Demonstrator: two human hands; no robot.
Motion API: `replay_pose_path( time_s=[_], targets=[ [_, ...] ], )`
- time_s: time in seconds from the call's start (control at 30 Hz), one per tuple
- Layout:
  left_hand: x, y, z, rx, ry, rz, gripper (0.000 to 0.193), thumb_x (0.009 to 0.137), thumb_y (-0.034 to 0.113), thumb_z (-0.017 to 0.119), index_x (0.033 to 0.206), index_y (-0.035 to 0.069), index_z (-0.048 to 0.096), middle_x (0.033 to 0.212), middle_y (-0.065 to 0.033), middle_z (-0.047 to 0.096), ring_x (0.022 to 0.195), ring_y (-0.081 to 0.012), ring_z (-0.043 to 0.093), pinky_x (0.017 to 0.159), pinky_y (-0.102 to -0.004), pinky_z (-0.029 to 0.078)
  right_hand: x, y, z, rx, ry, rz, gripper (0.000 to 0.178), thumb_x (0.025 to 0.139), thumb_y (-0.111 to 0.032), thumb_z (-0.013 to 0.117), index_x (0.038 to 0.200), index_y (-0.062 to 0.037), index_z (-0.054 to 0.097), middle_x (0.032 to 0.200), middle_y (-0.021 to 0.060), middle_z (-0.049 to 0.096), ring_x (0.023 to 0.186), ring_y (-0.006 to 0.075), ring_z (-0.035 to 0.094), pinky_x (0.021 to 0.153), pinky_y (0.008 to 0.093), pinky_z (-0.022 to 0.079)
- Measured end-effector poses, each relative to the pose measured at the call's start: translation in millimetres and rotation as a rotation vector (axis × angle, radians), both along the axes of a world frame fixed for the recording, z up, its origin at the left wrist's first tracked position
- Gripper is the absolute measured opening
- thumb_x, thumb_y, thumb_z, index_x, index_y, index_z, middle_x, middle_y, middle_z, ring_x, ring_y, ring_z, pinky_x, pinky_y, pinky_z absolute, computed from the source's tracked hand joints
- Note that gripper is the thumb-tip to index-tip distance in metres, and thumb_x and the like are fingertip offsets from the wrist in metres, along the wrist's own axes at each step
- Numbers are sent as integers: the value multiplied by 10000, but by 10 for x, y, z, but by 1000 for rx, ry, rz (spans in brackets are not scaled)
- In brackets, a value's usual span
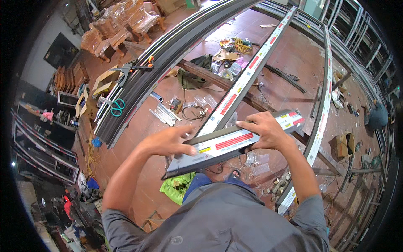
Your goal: The person assembles a window frame by aligning metal profiles, drilling holes, and inserting rubber seals. They use a cordless drill and scissors to cut and fit the seals into the frame grooves.
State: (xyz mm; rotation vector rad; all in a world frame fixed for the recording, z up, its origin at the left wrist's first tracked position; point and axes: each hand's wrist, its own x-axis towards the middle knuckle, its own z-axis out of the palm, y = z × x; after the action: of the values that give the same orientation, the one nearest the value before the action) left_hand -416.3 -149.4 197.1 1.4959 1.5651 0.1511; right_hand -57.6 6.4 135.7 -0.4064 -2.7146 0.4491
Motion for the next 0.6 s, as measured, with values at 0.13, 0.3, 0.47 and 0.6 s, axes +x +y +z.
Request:
replay_pose_path(
  time_s=[0.13, 0.3, 0.47, 0.6],
  targets=[
    [379, 27, -44, -197, -188, -37, 933, 782, 470, 917, 1474, -20, 529, 1271, -170, 692, 1141, -232, 674, 972, -366, 539, -313, 44, 285, 67, -35, 161, 923, 562, -413, 946, 1427, -274, 654, 1241, 32, 661, 1172, 275, 633, 1029, 486, 440],
    [122, -641, -372, -35, -638, 495, 788, 811, 330, 918, 1404, -50, 565, 1195, -106, 709, 1049, -156, 682, 935, -314, 550, -861, -383, 355, 215, 285, -362, 707, 748, -270, 870, 1410, -177, 643, 1367, 154, 576, 1301, 335, 545, 1121, 545, 384],
    [-498, -1102, -597, 238, -676, 836, 632, 887, 363, 852, 1300, -47, 607, 1045, -88, 728, 831, -131, 702, 759, -296, 591, -1411, -1446, -156, -837, 545, -288, 357, 1025, -263, 712, 1282, -20, 667, 1207, 121, 678, 1079, 234, 662, 962, 365, 520],
    [-804, -1465, -555, 500, -698, 1166, 550, 941, 410, 805, 1227, -23, 622, 975, -67, 718, 757, -122, 707, 672, -287, 590, -2037, -2378, -585, -1586, 447, 150, 459, 1110, -342, 584, 1420, -6, 548, 1214, 104, 672, 1029, 188, 693, 933, 336, 560]
  ],
)
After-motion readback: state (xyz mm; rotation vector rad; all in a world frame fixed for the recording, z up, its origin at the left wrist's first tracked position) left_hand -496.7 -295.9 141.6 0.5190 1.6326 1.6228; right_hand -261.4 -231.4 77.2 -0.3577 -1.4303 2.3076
